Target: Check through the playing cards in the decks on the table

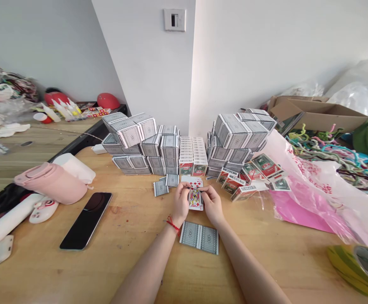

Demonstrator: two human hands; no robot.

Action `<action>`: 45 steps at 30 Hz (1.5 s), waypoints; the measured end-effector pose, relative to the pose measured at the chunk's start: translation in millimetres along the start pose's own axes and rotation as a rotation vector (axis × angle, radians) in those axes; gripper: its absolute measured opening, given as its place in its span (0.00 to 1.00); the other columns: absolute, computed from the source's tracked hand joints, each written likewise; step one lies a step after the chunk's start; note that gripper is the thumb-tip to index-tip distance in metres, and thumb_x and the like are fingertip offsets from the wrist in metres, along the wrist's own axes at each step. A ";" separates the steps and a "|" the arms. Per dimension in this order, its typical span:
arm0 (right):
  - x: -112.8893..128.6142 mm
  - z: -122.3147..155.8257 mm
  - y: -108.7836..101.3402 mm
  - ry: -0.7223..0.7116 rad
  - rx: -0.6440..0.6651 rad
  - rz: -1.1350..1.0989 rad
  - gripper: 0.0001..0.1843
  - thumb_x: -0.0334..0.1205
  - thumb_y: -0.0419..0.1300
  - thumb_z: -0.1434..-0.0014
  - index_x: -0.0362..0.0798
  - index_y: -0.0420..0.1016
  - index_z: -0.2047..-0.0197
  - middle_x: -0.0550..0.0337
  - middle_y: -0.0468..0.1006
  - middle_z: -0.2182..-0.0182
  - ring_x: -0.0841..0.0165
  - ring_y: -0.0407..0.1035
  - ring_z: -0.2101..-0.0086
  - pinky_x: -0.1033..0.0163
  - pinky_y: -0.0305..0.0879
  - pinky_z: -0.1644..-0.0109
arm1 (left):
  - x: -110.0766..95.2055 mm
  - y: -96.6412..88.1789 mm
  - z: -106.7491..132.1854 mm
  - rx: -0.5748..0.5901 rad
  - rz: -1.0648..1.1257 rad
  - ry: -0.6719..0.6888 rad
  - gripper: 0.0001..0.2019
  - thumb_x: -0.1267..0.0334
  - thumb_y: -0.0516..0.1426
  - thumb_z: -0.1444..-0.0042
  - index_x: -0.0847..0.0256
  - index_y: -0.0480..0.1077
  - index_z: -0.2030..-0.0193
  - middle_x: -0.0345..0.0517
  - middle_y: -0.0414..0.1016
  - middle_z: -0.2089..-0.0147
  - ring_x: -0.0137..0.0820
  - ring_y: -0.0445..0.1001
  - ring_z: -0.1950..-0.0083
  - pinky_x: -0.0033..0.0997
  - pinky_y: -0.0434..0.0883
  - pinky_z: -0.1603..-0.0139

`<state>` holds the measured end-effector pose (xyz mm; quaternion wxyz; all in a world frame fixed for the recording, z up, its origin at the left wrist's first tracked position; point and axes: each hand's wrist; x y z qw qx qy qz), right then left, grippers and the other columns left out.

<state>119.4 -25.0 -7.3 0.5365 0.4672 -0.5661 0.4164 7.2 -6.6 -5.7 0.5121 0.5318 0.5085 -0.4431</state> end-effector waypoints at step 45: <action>-8.0 -6.6 -7.3 0.036 0.078 0.012 0.16 0.51 0.60 0.53 0.46 0.70 0.70 0.56 0.75 0.73 0.67 0.69 0.71 0.63 0.64 0.66 | -2.7 -4.7 -3.3 0.150 -0.345 0.076 0.03 0.65 0.52 0.50 0.62 0.63 0.71 0.40 0.68 0.71 0.28 0.66 0.68 0.26 0.62 0.65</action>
Point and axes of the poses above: each hand's wrist, its own z-axis away from the middle knuckle, its own y-axis out of the palm, x = y × z
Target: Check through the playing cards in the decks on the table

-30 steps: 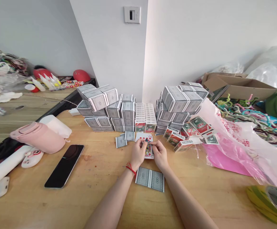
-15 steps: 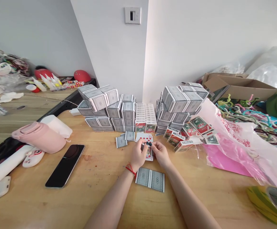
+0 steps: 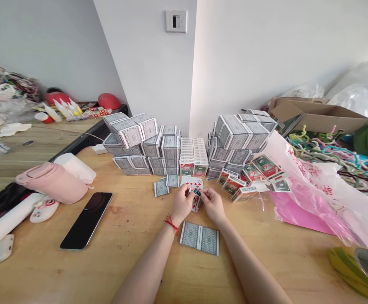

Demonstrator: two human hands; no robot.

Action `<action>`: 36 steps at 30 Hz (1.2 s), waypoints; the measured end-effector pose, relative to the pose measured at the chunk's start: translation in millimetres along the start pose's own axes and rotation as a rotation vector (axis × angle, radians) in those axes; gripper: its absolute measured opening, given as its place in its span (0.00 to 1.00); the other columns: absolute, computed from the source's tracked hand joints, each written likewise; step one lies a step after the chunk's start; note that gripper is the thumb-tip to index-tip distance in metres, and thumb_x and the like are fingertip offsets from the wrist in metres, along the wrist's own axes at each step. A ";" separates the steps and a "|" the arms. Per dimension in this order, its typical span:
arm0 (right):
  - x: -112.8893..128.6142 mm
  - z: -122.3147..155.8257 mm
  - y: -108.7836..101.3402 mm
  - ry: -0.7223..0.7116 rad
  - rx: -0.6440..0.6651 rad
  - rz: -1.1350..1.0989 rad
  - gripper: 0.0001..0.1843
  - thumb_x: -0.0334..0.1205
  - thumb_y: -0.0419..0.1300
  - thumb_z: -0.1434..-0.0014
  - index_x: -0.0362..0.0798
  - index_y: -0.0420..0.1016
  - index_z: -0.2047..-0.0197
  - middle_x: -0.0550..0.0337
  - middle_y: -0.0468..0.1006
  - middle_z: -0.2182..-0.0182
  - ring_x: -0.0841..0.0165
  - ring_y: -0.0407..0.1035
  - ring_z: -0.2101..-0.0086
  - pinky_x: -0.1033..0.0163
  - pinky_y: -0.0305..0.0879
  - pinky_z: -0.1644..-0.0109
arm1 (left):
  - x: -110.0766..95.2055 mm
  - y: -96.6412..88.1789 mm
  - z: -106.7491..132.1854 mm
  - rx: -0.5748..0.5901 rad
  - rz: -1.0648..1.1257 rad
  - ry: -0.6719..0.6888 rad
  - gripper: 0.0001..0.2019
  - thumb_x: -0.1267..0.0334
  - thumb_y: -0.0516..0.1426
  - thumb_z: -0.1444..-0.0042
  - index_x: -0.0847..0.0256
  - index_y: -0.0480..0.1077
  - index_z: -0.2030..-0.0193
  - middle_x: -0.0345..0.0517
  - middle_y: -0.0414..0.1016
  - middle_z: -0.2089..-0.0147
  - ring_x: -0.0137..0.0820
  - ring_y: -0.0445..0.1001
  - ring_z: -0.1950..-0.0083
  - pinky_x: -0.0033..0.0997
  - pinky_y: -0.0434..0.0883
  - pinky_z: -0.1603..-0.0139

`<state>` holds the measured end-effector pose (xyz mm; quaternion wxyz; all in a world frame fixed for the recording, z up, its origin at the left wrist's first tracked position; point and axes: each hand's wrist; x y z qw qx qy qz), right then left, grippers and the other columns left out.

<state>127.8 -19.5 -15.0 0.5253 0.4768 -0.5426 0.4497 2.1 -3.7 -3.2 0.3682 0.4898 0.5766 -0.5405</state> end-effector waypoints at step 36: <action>11.9 9.8 5.1 0.381 0.281 -0.385 0.18 0.50 0.65 0.58 0.42 0.71 0.73 0.61 0.71 0.81 0.72 0.67 0.80 0.65 0.67 0.75 | -13.7 -3.5 9.6 -0.173 -0.264 0.164 0.13 0.61 0.48 0.46 0.60 0.54 0.79 0.37 0.59 0.80 0.25 0.60 0.76 0.25 0.56 0.73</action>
Point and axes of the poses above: each hand's wrist, its own z-axis away from the middle knuckle, its own y-axis out of the palm, x = y × z
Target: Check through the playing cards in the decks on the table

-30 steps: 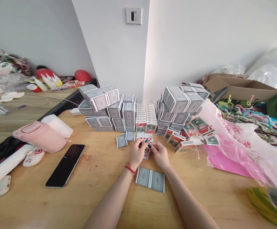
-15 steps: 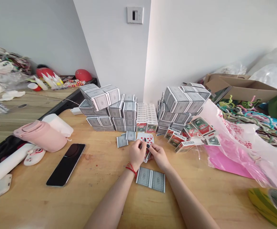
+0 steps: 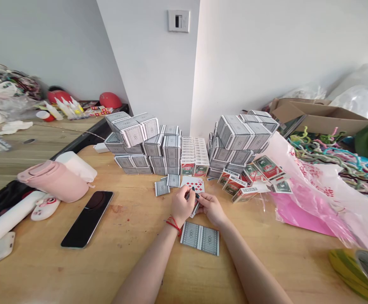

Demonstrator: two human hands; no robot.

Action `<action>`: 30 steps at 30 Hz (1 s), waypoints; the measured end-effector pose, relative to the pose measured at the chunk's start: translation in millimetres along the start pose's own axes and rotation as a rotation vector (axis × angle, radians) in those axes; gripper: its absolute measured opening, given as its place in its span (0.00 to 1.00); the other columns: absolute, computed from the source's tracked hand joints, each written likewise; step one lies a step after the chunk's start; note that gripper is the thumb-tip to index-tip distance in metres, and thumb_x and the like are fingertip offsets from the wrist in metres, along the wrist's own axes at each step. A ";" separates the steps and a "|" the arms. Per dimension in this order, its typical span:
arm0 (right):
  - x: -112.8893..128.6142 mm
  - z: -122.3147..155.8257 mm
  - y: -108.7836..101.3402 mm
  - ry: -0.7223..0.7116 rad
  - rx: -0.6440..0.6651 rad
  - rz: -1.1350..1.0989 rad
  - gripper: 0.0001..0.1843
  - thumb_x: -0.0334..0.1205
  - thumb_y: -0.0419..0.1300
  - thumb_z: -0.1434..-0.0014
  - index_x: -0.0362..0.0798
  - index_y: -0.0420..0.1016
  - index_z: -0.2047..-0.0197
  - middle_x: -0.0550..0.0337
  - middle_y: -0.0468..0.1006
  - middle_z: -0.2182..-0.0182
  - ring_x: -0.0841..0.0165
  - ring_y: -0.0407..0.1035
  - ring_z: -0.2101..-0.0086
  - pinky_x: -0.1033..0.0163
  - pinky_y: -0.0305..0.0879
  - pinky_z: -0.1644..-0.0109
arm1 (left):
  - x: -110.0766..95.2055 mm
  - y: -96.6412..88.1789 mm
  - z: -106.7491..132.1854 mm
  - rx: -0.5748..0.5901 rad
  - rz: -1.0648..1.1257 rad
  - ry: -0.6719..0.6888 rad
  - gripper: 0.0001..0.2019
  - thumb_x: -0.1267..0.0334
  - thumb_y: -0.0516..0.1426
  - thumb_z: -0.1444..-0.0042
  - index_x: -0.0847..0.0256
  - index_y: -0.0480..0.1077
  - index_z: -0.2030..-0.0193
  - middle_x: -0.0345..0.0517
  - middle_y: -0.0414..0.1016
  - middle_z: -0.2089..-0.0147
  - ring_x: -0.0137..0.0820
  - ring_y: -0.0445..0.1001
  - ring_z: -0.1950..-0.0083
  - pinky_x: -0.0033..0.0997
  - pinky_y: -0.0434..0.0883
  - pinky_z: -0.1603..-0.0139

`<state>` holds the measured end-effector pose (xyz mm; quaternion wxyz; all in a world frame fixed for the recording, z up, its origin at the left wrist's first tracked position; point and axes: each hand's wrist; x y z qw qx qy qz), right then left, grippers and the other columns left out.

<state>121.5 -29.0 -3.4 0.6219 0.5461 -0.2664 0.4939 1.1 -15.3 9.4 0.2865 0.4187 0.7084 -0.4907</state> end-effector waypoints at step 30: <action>0.0 -2.4 -1.4 -0.048 -0.122 0.097 0.19 0.52 0.66 0.62 0.44 0.68 0.82 0.64 0.67 0.85 0.74 0.60 0.83 0.65 0.63 0.78 | 0.4 0.6 1.3 0.083 -0.219 0.185 0.13 0.64 0.45 0.43 0.59 0.53 0.78 0.41 0.60 0.78 0.28 0.60 0.74 0.28 0.53 0.72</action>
Point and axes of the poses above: each hand's wrist, its own z-axis away from the middle knuckle, its own y-axis out of the palm, x = y × z
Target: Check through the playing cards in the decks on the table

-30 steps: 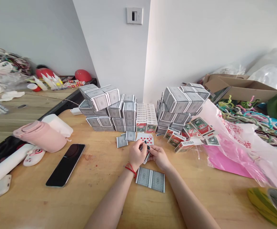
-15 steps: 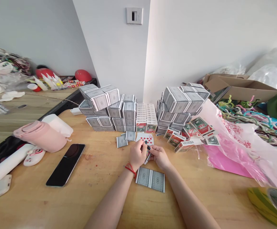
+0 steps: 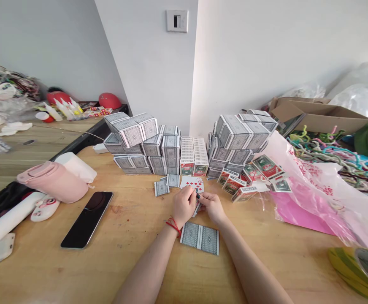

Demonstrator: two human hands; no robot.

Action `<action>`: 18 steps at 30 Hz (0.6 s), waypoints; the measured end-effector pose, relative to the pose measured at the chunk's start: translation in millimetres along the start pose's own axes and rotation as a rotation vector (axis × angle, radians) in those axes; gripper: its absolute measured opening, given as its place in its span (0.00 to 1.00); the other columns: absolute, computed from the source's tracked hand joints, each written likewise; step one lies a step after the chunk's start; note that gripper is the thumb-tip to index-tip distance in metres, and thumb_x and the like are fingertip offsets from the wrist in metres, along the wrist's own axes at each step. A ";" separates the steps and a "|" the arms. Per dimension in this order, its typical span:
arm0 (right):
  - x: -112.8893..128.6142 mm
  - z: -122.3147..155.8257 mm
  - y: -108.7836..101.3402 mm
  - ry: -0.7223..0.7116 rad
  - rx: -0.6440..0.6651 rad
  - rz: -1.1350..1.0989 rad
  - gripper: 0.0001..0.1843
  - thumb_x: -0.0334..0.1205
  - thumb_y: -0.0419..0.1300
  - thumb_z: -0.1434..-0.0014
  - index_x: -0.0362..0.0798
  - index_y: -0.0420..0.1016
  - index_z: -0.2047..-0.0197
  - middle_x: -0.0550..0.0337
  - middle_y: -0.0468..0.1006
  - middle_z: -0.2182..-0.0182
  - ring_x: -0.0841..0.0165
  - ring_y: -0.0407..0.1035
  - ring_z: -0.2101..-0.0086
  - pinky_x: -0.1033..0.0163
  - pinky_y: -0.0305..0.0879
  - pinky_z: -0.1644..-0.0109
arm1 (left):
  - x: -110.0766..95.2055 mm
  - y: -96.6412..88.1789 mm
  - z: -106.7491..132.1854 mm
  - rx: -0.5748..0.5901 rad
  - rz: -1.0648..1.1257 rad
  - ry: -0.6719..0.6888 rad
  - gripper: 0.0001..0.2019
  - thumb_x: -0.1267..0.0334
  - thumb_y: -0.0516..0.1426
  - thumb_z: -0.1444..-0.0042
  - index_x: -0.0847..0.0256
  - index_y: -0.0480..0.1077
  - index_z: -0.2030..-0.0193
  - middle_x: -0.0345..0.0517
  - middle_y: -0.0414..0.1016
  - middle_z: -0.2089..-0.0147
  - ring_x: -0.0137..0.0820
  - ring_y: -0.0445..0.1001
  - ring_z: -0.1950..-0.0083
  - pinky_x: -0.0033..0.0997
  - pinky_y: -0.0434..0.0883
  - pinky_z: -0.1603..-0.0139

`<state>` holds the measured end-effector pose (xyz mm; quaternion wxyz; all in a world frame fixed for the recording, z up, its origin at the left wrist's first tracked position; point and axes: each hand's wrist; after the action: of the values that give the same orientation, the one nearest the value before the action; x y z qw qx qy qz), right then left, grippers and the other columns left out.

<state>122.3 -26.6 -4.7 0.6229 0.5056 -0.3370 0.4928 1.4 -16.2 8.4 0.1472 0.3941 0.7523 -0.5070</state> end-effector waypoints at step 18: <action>0.2 -5.5 -5.5 -0.315 -0.310 0.174 0.19 0.54 0.58 0.53 0.45 0.73 0.74 0.63 0.67 0.81 0.72 0.56 0.78 0.67 0.53 0.74 | 2.9 2.9 -4.1 0.048 0.472 -0.277 0.11 0.55 0.56 0.51 0.62 0.66 0.70 0.42 0.71 0.70 0.28 0.68 0.68 0.25 0.63 0.68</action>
<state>127.1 -21.3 -7.6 0.5881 0.4436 -0.5438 0.4022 2.4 -10.8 6.5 0.3535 0.4887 0.6002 -0.5254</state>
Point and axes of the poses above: each hand's wrist, its own z-axis away from the middle knuckle, its own y-axis out of the palm, x = y × z
